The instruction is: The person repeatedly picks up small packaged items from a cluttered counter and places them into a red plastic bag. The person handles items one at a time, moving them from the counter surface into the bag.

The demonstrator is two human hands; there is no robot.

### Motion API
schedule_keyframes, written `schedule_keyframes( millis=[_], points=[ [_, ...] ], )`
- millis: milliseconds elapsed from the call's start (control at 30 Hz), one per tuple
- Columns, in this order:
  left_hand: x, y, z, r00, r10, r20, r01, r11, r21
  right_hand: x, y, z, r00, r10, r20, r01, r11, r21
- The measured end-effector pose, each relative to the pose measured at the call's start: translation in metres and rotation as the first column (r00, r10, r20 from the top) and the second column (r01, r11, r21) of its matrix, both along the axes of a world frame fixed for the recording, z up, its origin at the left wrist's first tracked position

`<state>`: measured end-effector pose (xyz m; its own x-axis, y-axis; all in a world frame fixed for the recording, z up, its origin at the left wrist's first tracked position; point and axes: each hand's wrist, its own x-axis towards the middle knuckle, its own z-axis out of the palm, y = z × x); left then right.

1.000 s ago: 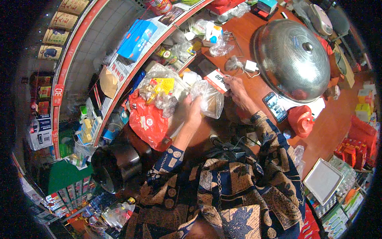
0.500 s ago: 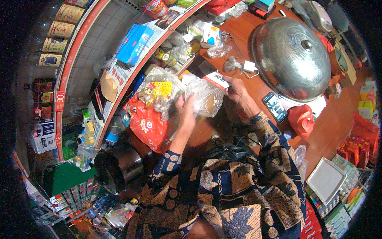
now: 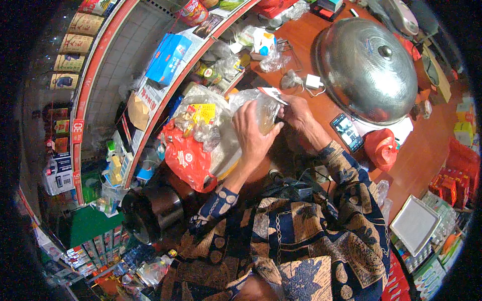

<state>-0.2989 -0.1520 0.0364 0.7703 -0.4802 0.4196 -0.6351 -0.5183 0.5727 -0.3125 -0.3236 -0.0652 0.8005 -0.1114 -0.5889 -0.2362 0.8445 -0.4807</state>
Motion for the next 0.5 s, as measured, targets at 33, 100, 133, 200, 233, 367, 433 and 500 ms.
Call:
schedule_keyframes(
  millis=[33, 100, 133, 200, 233, 367, 433, 500],
  points=[
    [0.006, -0.002, -0.006, 0.999, -0.031, 0.005, 0.031, 0.996, 0.086, -0.001, 0.000, 0.004, 1.000, 0.029, 0.012, -0.029, 1.000, 0.000],
    [0.020, 0.005, -0.022, 0.995, -0.075, -0.067, 0.074, 0.997, -0.016, 0.000, 0.003, 0.015, 0.994, 0.096, 0.043, -0.096, 0.995, 0.001],
    [0.025, 0.006, -0.028, 0.988, -0.068, -0.141, 0.053, 0.993, -0.105, -0.004, 0.006, 0.027, 0.991, 0.136, 0.018, -0.134, 0.986, -0.101],
    [0.034, 0.008, -0.030, 0.972, -0.045, -0.229, -0.002, 0.979, -0.203, -0.011, 0.007, 0.043, 0.987, 0.161, -0.028, -0.155, 0.865, -0.477],
    [0.038, 0.005, -0.029, 0.920, -0.076, -0.384, -0.017, 0.973, -0.231, -0.016, 0.005, 0.048, 0.985, 0.161, -0.056, -0.159, 0.749, -0.643],
    [0.048, 0.004, -0.026, 0.626, -0.201, -0.753, -0.098, 0.938, -0.332, -0.019, -0.004, 0.049, 0.942, 0.184, 0.280, 0.171, 0.455, -0.874],
    [0.051, 0.007, -0.027, 0.549, -0.223, -0.806, -0.108, 0.937, -0.332, -0.018, -0.008, 0.053, 0.917, 0.319, 0.242, 0.073, 0.459, -0.885],
    [0.050, 0.007, -0.027, 0.470, -0.274, -0.839, -0.130, 0.919, -0.373, -0.016, -0.014, 0.062, 0.890, 0.444, 0.105, -0.096, 0.407, -0.908]
  ],
)
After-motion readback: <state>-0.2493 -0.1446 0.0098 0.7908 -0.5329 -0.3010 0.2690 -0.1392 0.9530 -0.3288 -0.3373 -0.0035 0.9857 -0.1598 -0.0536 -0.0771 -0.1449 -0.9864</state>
